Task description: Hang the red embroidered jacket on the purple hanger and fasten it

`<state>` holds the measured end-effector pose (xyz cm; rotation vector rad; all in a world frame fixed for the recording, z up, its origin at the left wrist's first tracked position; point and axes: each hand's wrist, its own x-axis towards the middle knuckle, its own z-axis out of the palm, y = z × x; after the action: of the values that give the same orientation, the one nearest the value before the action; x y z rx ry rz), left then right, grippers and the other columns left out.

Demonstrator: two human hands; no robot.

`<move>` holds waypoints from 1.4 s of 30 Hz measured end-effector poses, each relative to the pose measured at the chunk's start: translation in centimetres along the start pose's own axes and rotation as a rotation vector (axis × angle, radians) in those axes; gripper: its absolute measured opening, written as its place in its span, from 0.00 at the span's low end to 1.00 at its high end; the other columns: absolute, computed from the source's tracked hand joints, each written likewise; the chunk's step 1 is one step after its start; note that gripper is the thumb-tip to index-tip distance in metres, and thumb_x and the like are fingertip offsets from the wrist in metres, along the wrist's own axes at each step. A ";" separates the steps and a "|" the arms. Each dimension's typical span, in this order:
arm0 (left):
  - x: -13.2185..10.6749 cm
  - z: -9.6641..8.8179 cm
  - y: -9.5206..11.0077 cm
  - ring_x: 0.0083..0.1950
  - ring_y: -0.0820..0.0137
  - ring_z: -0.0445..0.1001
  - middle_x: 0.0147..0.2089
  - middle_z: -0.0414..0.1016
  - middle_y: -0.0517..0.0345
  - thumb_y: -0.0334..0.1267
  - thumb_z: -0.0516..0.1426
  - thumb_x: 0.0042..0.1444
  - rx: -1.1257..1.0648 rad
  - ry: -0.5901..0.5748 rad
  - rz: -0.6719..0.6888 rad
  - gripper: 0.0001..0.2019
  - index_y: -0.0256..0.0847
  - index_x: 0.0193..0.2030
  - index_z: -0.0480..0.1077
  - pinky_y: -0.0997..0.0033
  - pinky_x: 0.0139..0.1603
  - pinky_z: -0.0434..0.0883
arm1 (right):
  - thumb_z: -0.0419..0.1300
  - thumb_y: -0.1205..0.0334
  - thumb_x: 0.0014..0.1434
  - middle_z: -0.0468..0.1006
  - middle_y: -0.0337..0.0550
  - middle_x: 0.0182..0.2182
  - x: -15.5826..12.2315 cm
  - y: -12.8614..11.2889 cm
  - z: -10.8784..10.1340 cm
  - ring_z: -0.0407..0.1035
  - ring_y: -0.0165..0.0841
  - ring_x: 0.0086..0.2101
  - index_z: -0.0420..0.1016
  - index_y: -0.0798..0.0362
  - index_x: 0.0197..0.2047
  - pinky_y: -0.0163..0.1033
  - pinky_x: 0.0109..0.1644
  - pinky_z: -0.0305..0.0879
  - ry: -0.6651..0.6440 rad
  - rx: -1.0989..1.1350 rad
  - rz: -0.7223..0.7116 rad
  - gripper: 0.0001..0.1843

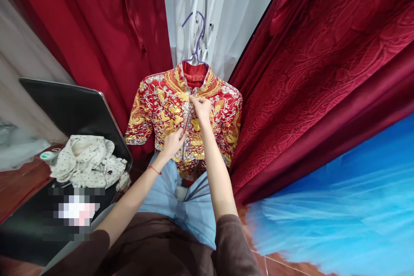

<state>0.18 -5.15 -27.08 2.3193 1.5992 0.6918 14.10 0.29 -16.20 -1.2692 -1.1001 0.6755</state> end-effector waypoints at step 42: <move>-5.7 -2.0 -19.4 0.40 0.61 0.79 0.34 0.81 0.51 0.45 0.52 0.61 -0.131 -0.160 -0.291 0.14 0.39 0.32 0.73 0.72 0.37 0.68 | 0.54 0.48 0.57 0.78 0.52 0.32 -11.8 9.7 -14.7 0.71 0.43 0.29 0.71 0.52 0.41 0.48 0.39 0.68 0.302 -0.666 -0.223 0.17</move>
<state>-18.24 -3.32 -35.48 1.9433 1.7129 0.5132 24.74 -14.01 -27.73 -1.7040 -1.2307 -0.0764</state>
